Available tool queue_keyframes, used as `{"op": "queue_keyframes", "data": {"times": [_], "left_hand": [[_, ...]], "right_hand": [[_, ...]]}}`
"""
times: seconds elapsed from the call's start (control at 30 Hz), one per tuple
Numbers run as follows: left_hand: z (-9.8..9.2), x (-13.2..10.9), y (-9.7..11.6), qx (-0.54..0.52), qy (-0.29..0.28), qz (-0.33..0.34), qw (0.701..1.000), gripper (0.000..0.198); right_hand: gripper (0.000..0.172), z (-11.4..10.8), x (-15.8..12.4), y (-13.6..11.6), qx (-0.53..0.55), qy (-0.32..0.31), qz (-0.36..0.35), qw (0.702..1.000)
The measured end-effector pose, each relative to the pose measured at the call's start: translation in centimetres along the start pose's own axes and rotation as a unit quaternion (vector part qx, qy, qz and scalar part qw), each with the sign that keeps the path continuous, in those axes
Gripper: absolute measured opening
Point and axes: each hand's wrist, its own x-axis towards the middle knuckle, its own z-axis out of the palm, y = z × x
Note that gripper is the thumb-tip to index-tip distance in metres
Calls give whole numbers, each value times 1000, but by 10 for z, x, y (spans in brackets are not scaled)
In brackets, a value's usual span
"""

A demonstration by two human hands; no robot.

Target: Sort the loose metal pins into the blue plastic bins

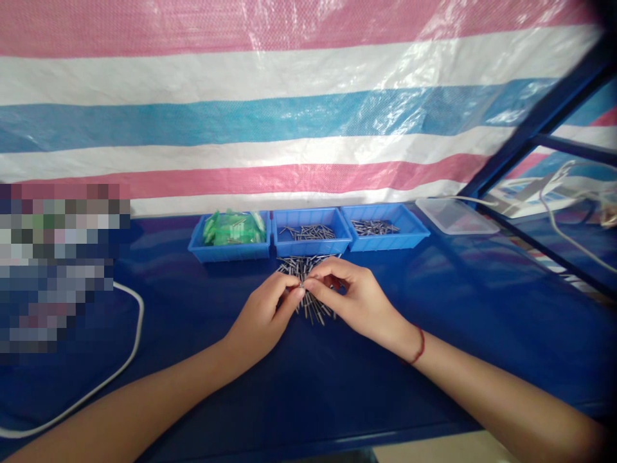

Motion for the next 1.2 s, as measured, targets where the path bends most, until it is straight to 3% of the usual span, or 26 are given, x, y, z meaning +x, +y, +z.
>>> {"op": "queue_keyframes", "data": {"times": [0.5, 0.8, 0.9, 1.03, 1.1, 1.2], "left_hand": [[-2, -1, 2, -41, 73, -23, 996, 14], [-3, -1, 2, -45, 70, -9, 996, 11], [-6, 1, 2, -24, 73, -3, 997, 11], [-14, 5, -4, 36, 76, 28, 996, 10], [-18, 7, -8, 66, 70, 41, 995, 10], [-22, 11, -12, 105, 55, 56, 991, 13]], "right_hand": [[12, -2, 1, 1, -32, -18, -6, 999], [13, -5, 2, -2, -37, -64, -54, 996], [14, -14, 8, 1, -60, -20, -48, 997], [17, -43, 24, 18, -163, 105, -44, 980], [18, -62, 32, 31, -239, 164, -33, 957], [20, -87, 40, 51, -399, 239, -30, 885]]}}
